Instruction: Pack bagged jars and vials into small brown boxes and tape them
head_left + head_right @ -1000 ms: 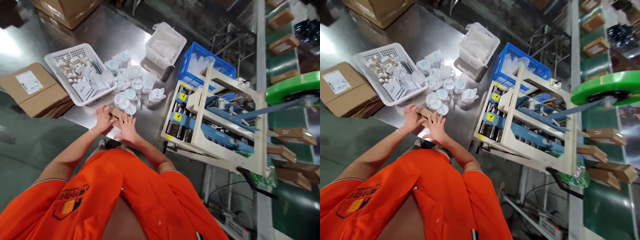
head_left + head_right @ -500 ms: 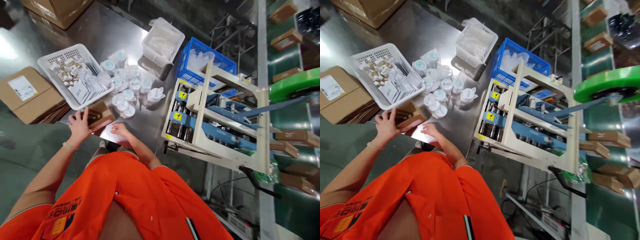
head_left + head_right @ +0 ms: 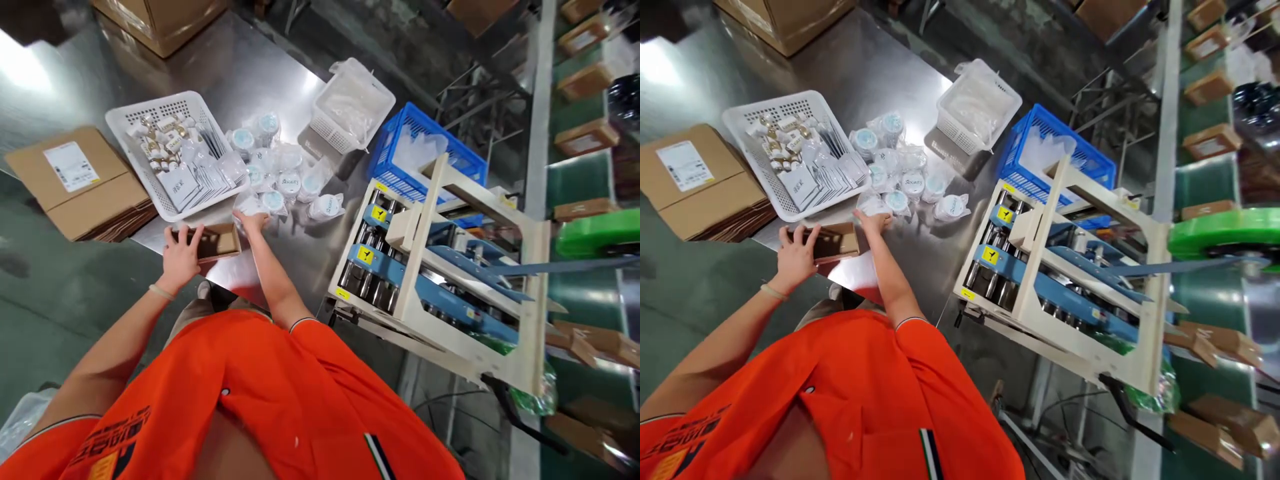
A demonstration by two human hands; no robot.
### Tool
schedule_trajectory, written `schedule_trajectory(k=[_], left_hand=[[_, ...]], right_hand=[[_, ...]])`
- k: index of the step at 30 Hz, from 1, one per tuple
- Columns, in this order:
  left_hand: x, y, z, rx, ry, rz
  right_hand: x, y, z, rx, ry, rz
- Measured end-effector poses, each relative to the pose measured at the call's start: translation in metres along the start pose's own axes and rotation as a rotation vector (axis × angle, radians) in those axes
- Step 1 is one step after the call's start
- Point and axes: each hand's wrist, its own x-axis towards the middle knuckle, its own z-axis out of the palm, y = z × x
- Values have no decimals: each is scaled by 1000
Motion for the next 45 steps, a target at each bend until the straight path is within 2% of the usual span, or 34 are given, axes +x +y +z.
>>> schedule_trajectory(k=[3, 5, 8, 11, 14, 19, 21, 23, 26, 29, 31, 33, 35, 37, 42, 45], left_hand=[[-1, 2, -2, -23, 3, 15], [-1, 2, -3, -35, 4, 20], [-1, 0, -3, -42, 9, 33], [-1, 1, -2, -8, 11, 44], [-1, 6, -3, 55, -14, 28], [-1, 7, -5, 111, -9, 37], [-1, 2, -4, 115, 3, 49], [1, -3, 0, 100, 1, 73], [10, -7, 11, 47, 13, 130], [27, 0, 30, -92, 63, 187], [38, 9, 44, -236, 108, 224], [47, 17, 57, -369, 169, 240], [51, 22, 66, -447, 218, 240], [52, 23, 70, -461, 227, 249], [49, 20, 63, -371, 169, 357], [49, 22, 57, -327, 119, 368]], right_hand=[[22, -33, 3, 92, -14, 377], [30, -42, 1, 202, 12, 527], [28, -39, -5, 251, 54, 554], [22, -34, -11, 228, 38, 542], [25, -41, -13, 211, -7, 577], [36, -48, -18, 219, -3, 628], [32, -38, -26, 220, -32, 583], [21, -21, -38, 197, -64, 471], [-10, 12, -60, 138, 5, 156], [-50, 40, -77, 15, 113, -190], [-78, 51, -82, -96, 63, -387], [-102, 55, -82, -188, -50, -543], [-116, 54, -80, -246, -146, -612], [-119, 47, -76, -259, -207, -621], [-98, 31, -67, -259, -399, -549], [-89, 40, -67, -195, -346, -543]])
